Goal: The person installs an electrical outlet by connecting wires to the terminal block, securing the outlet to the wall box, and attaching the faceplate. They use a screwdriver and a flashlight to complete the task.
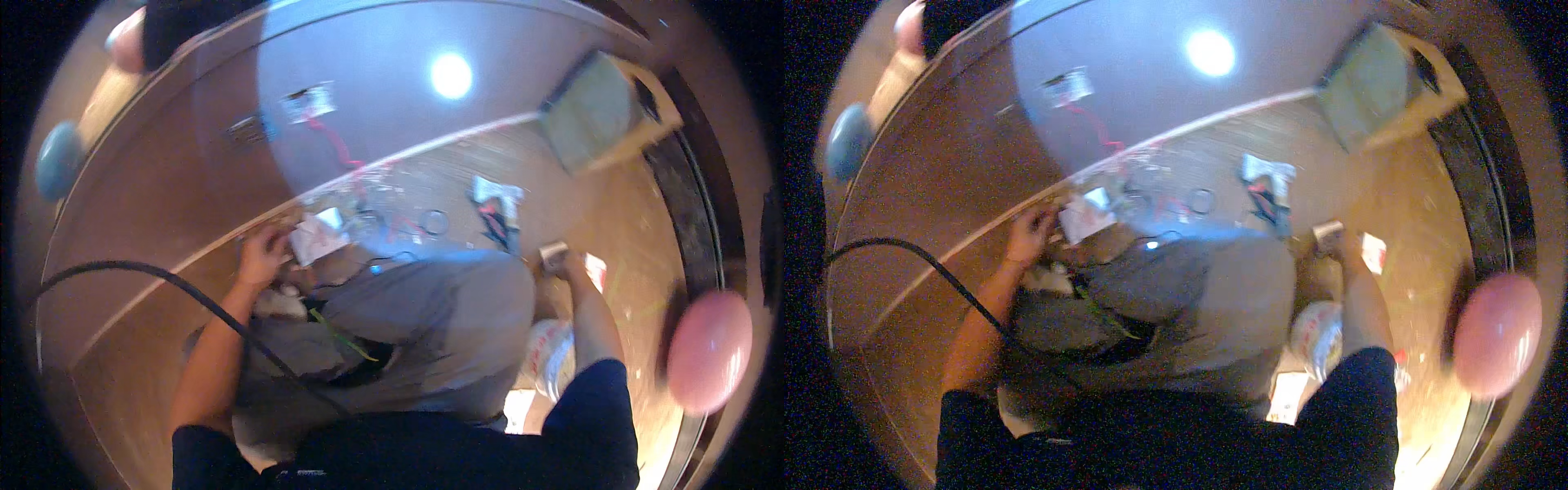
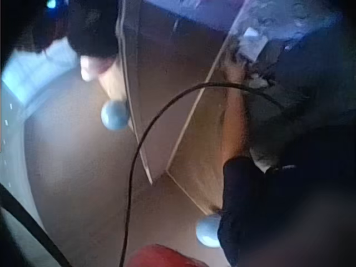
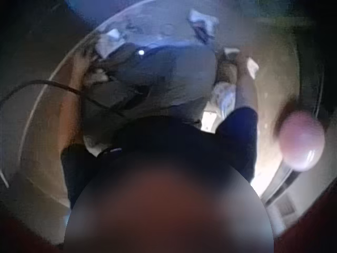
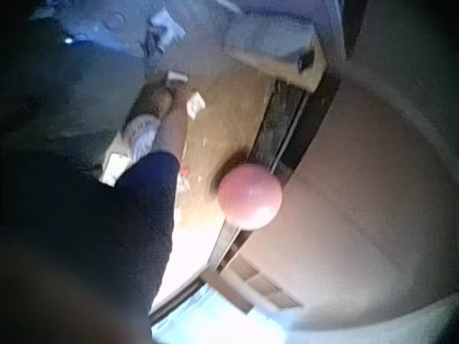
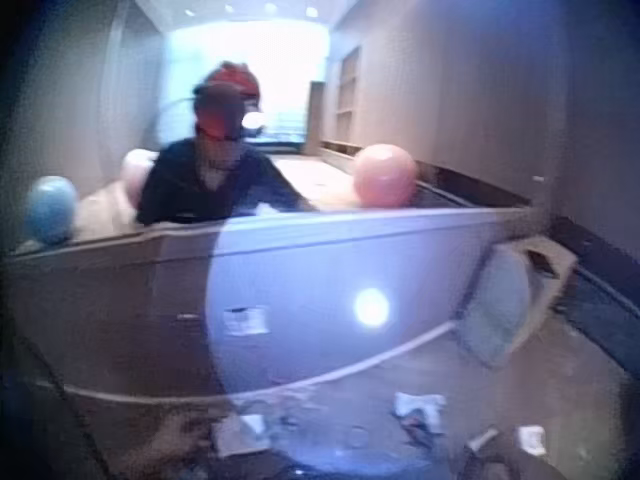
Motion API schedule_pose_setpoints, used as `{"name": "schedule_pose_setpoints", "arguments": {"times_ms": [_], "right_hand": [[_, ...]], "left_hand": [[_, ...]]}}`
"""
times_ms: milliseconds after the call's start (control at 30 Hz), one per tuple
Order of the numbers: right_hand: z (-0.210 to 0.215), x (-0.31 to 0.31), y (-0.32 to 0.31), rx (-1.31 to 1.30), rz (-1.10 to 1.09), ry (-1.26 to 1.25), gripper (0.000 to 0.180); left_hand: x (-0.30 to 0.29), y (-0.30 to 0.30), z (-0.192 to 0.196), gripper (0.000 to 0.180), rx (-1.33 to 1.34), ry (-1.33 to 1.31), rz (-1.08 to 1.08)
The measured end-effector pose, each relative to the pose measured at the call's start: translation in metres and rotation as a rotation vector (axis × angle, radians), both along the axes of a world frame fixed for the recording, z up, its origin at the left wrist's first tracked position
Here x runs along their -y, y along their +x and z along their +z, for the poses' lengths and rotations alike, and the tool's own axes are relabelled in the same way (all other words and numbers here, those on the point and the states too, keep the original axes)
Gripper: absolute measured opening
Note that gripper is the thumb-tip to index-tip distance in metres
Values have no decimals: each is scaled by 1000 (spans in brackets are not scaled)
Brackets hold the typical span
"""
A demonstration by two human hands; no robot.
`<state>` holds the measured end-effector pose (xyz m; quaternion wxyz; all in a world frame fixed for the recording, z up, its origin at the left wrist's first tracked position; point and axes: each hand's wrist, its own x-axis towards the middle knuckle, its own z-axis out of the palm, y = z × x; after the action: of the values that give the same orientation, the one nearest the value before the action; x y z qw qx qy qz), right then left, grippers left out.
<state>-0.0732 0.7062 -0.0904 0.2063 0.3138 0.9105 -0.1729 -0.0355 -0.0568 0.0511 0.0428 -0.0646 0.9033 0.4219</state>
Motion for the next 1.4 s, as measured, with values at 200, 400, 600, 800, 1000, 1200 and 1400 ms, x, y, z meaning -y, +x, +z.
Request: {"name": "schedule_pose_setpoints", "arguments": {"times_ms": [200,400,600,800,1000,1200,1400], "right_hand": [[125,78,-59,-154,39,-350,27],[257,297,-79,-573,705,-871,19],[262,462,-29,-93,975,-1089,21],[247,508,-22,-83,734,-1166,20],[241,547,-72,-296,549,-1244,27],[226,589,-118,-747,715,-1083,25],[219,596,-136,-979,678,-789,28]], "left_hand": [[-4,6,29,23,-145,-2,-73],[-38,9,57,26,-21,542,22],[-53,32,58,37,38,495,-84],[-35,37,44,23,-11,674,21],[-19,-17,61,22,-78,683,242],[3,-72,89,34,-346,517,373],[13,-91,94,45,-320,319,427]]}}
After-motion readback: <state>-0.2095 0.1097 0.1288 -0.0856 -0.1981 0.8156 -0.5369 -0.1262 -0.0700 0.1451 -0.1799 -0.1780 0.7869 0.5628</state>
